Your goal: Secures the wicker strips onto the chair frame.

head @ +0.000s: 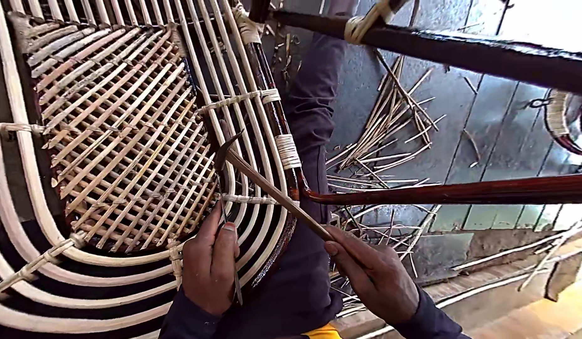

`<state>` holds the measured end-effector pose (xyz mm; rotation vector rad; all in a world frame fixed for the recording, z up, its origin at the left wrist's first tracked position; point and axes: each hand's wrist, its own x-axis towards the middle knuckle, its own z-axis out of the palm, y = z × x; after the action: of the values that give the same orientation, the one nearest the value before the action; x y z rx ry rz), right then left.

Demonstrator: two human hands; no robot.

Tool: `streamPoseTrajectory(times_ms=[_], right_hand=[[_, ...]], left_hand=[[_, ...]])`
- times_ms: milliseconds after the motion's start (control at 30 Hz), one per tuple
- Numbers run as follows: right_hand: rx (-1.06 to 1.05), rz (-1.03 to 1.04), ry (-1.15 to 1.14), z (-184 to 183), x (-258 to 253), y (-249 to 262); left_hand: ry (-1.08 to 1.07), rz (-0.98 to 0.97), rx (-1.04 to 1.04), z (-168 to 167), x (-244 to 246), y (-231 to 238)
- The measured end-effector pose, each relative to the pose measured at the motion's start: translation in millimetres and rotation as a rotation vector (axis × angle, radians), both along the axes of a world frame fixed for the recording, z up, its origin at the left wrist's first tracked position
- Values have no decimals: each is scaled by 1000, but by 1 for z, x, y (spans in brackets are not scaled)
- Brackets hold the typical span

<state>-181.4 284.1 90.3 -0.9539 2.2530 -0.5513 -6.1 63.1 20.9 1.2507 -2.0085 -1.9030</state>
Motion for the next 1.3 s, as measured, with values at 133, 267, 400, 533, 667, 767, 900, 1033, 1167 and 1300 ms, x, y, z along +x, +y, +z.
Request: streamPoseTrajectory(times_ms=[133, 267, 400, 533, 667, 767, 900, 1033, 1167, 1300], right_hand=[[-24, 5, 3, 3, 0, -3], [-27, 62, 66, 3, -1, -7], [-10, 80, 137, 13, -6, -18], [-171, -52, 176, 41, -9, -44], [72, 118, 156, 18, -14, -26], [-33, 49, 150, 29, -25, -36], [-211, -105, 177, 52, -15, -47], [91, 94, 140, 12, -11, -19], [-13, 19, 118, 11, -10, -22], [-138, -121, 10, 9, -5, -25]], left_hand=[[0, -1, -18, -1, 0, -1], [-10, -8, -4, -1, 0, -3], [-20, 20, 40, 0, -1, -4], [-11, 29, 80, -1, -3, -6], [-37, 11, 82, 3, -3, -7], [-30, 18, 72, 1, -8, -12], [-72, -1, 135, 5, -4, -11], [-88, 15, 234, 10, -2, -14], [-86, 45, 351, 9, 1, -18], [-102, -278, -230, 8, 12, -8]])
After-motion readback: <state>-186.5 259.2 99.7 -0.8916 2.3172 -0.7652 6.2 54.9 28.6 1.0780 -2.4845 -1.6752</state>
